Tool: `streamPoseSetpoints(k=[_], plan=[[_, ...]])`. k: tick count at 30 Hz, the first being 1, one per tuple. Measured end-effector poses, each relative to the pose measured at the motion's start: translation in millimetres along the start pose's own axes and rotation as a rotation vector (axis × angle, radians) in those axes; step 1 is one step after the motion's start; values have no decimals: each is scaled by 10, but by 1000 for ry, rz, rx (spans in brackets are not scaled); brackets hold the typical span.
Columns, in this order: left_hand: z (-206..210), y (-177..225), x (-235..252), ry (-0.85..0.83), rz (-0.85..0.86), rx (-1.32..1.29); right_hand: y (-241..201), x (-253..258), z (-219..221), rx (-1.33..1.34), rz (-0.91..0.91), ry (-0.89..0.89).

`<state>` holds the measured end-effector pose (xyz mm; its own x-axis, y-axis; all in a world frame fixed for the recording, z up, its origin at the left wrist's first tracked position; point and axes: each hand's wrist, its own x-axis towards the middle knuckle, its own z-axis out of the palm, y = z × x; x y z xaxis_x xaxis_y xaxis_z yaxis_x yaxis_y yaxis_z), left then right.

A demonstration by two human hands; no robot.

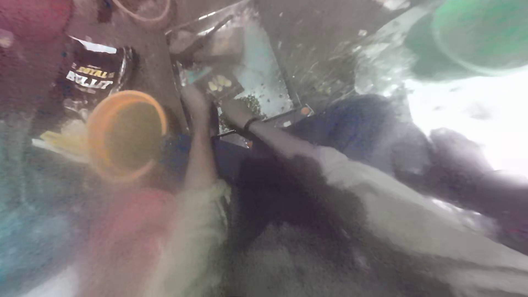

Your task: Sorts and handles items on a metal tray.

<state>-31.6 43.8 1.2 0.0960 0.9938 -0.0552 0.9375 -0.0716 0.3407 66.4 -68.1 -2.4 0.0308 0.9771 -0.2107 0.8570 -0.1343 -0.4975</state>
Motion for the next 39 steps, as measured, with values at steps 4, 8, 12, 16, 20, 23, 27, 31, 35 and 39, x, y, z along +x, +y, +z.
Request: streamPoseSetpoints(k=[4, 8, 12, 16, 20, 23, 27, 31, 35, 39], plan=[[46, -46, 19, 67, -16, -4, -67, 398, 112, 34, 225, -137], [45, -7, 4, 61, -34, -18, 42, 432, 137, -21, 173, -149], [56, -53, -4, 49, -8, -37, 71, 417, 161, 32, 166, -133], [158, -136, 58, 109, 16, -70, 12, 229, -7, 122, 190, -167], [73, -1, 17, 28, -102, -1, 81, 108, 37, 60, 149, -103], [113, -61, 55, 26, -55, 35, 70, -9, -5, 150, 206, -141], [98, -46, 42, 10, -42, 38, 246, 19, 97, 199, 227, -60], [88, 21, 37, 11, -122, 75, 266, 203, 21, 213, 176, 75], [15, -8, 9, 22, -86, 49, 207, 558, 1, 212, 39, 170], [39, -37, 20, 46, -37, 13, 141, 695, -82, 172, 0, 163]])
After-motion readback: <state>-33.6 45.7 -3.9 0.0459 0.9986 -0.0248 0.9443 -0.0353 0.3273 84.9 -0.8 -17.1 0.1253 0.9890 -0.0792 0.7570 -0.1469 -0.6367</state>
